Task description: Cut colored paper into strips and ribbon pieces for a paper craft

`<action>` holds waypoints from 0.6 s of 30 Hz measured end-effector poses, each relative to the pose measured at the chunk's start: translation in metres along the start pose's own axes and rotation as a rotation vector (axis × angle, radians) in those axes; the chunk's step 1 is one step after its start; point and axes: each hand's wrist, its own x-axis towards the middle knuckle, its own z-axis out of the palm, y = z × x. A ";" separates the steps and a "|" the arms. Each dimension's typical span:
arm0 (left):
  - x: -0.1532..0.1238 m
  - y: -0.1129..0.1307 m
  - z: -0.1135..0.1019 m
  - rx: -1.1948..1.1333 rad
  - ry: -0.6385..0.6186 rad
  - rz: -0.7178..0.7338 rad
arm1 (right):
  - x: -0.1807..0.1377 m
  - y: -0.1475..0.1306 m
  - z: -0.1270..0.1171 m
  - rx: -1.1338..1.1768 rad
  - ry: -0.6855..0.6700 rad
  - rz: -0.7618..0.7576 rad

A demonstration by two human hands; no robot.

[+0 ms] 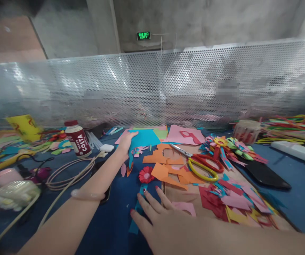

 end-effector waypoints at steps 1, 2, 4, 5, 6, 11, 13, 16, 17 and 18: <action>-0.001 0.001 0.000 -0.004 -0.002 -0.001 | 0.000 0.001 -0.005 0.003 -0.020 -0.012; -0.002 0.002 0.000 -0.008 -0.002 -0.002 | 0.000 0.002 -0.009 -0.002 -0.030 -0.017; -0.003 0.003 0.001 -0.016 0.002 0.000 | 0.000 0.004 -0.015 -0.011 -0.027 -0.012; -0.004 0.003 0.001 -0.019 0.004 0.002 | 0.001 0.005 -0.017 -0.008 -0.014 -0.012; -0.004 0.003 0.001 -0.021 0.007 0.004 | 0.003 0.006 -0.018 -0.006 0.000 0.000; -0.006 0.003 0.001 -0.019 0.017 0.014 | 0.020 0.019 -0.013 -0.199 0.007 0.311; -0.007 0.002 0.002 -0.015 0.015 0.014 | 0.030 0.030 -0.006 -0.249 -0.005 0.357; -0.007 0.002 0.001 -0.008 0.007 0.014 | 0.039 0.045 0.004 -0.333 0.005 0.352; -0.007 0.001 0.001 -0.006 0.004 0.014 | 0.041 0.049 0.007 -0.363 0.015 0.335; -0.006 0.001 0.001 -0.005 0.001 0.015 | 0.042 0.052 0.009 -0.388 0.028 0.315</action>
